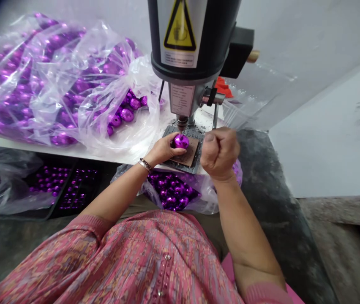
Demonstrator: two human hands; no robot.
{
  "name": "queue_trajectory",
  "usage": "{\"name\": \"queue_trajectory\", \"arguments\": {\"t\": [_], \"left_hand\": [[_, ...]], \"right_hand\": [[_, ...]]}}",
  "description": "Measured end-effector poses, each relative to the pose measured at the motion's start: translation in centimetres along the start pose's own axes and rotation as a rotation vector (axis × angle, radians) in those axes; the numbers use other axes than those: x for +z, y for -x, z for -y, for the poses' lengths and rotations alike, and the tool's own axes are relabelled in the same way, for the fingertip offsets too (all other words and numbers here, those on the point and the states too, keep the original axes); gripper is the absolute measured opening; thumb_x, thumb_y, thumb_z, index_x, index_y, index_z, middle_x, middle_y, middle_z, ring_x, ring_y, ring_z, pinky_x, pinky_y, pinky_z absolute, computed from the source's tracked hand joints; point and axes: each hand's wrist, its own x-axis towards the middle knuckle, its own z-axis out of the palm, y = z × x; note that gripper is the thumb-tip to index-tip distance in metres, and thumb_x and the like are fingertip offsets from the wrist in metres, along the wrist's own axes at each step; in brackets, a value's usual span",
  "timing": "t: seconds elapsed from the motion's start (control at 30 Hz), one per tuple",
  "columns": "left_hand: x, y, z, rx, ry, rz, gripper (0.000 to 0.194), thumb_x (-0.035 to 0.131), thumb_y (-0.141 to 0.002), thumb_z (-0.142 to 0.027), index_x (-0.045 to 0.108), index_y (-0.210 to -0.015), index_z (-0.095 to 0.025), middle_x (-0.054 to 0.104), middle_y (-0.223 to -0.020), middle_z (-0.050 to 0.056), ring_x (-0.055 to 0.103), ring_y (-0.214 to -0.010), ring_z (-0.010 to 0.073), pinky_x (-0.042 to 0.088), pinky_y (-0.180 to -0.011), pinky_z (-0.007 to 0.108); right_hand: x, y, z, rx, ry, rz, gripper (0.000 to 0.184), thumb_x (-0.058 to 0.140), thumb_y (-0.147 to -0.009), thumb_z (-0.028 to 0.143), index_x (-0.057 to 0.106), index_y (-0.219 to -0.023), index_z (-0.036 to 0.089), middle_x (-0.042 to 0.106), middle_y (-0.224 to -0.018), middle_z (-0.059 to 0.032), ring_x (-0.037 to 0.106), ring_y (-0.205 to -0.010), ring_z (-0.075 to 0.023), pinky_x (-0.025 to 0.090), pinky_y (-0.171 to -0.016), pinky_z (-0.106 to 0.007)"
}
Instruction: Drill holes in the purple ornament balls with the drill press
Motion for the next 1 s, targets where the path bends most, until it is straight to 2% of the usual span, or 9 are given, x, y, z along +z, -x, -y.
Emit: {"name": "queue_trajectory", "arguments": {"t": [0.1, 0.27, 0.47, 0.6, 0.67, 0.77, 0.87, 0.93, 1.0], "left_hand": [[-0.1, 0.2, 0.0, -0.010, 0.015, 0.000, 0.056, 0.089, -0.079, -0.031, 0.072, -0.132, -0.022, 0.080, -0.121, 0.005, 0.073, -0.113, 0.0276, 0.053, -0.102, 0.036], [-0.7, 1.6, 0.4, 0.044, 0.073, 0.004, 0.061, 0.085, -0.080, -0.025, 0.068, -0.138, -0.018, 0.079, -0.123, 0.006, 0.072, -0.114, 0.0253, 0.053, -0.105, 0.035], [-2.3, 5.0, 2.1, 0.195, 0.118, 0.139, 0.079, 0.089, -0.076, -0.027, 0.063, -0.150, -0.019, 0.072, -0.145, 0.013, 0.069, -0.130, 0.0288, 0.053, -0.114, 0.041], [-4.0, 6.7, 3.0, 0.236, 0.090, 0.272, 0.080, 0.089, -0.080, -0.035, 0.062, -0.153, -0.020, 0.078, -0.133, 0.012, 0.074, -0.099, 0.0220, 0.061, -0.090, 0.036], [-5.4, 6.5, 3.4, 0.191, 0.083, 0.207, 0.066, 0.083, -0.087, -0.037, 0.066, -0.147, -0.018, 0.080, -0.126, 0.011, 0.071, -0.086, 0.0171, 0.060, -0.081, 0.032], [-8.4, 4.4, 4.7, 0.072, -0.014, -0.082, 0.041, 0.069, -0.097, -0.030, 0.072, -0.135, -0.017, 0.080, -0.127, 0.011, 0.072, -0.093, 0.0177, 0.058, -0.087, 0.032], [-12.1, 1.4, 6.8, -0.117, -0.238, -0.395, 0.031, 0.057, -0.100, -0.013, 0.073, -0.126, -0.013, 0.079, -0.125, 0.014, 0.071, -0.115, 0.0247, 0.053, -0.104, 0.038], [-14.4, 0.0, 8.2, -0.276, -0.356, -0.494, 0.029, 0.055, -0.096, -0.004, 0.071, -0.119, -0.006, 0.077, -0.114, 0.019, 0.068, -0.121, 0.0326, 0.049, -0.108, 0.045], [-16.2, -0.5, 9.3, -0.261, -0.370, -0.515, 0.033, 0.052, -0.095, -0.001, 0.064, -0.126, 0.003, 0.072, -0.118, 0.026, 0.059, -0.133, 0.0420, 0.041, -0.115, 0.058]], "right_hand": [[-0.8, -5.0, 3.4, 0.126, -0.014, -0.036, 0.062, 0.036, -0.103, 0.068, 0.045, -0.082, 0.010, 0.045, -0.070, 0.0000, 0.040, -0.067, 0.0020, 0.036, -0.067, -0.014], [-0.6, -11.5, 5.3, 0.365, -0.103, -0.004, 0.037, 0.036, -0.104, 0.034, 0.039, -0.075, 0.013, 0.040, -0.062, 0.0002, 0.041, -0.063, 0.0008, 0.032, -0.065, -0.018], [-0.5, -11.3, 5.9, 0.380, -0.174, -0.036, 0.036, 0.036, -0.105, 0.031, 0.041, -0.075, 0.011, 0.043, -0.063, 0.0015, 0.040, -0.062, 0.0037, 0.035, -0.068, -0.014], [-0.6, -10.6, 6.0, 0.364, -0.190, -0.043, 0.038, 0.041, -0.104, 0.038, 0.041, -0.076, 0.012, 0.041, -0.065, 0.0024, 0.037, -0.057, 0.0037, 0.028, -0.058, -0.016], [-0.6, -10.4, 5.6, 0.373, -0.193, -0.052, 0.041, 0.045, -0.103, 0.045, 0.043, -0.077, 0.014, 0.042, -0.067, 0.0025, 0.037, -0.052, 0.0016, 0.023, -0.051, -0.021], [-0.4, -9.9, 5.1, 0.355, -0.203, -0.084, 0.044, 0.050, -0.100, 0.051, 0.045, -0.077, 0.014, 0.042, -0.064, 0.0035, 0.038, -0.048, -0.0002, 0.022, -0.046, -0.024], [-0.5, -9.5, 5.2, 0.339, -0.210, -0.104, 0.044, 0.051, -0.100, 0.052, 0.051, -0.080, 0.013, 0.042, -0.061, 0.0040, 0.038, -0.047, -0.0003, 0.022, -0.047, -0.024], [-0.6, -9.4, 5.5, 0.348, -0.203, -0.114, 0.042, 0.051, -0.100, 0.050, 0.054, -0.081, 0.013, 0.044, -0.061, 0.0035, 0.040, -0.049, -0.0003, 0.025, -0.049, -0.024], [-0.6, -9.3, 5.6, 0.348, -0.183, -0.114, 0.043, 0.053, -0.100, 0.050, 0.056, -0.078, 0.013, 0.046, -0.061, 0.0026, 0.042, -0.051, -0.0006, 0.028, -0.052, -0.024]]}}
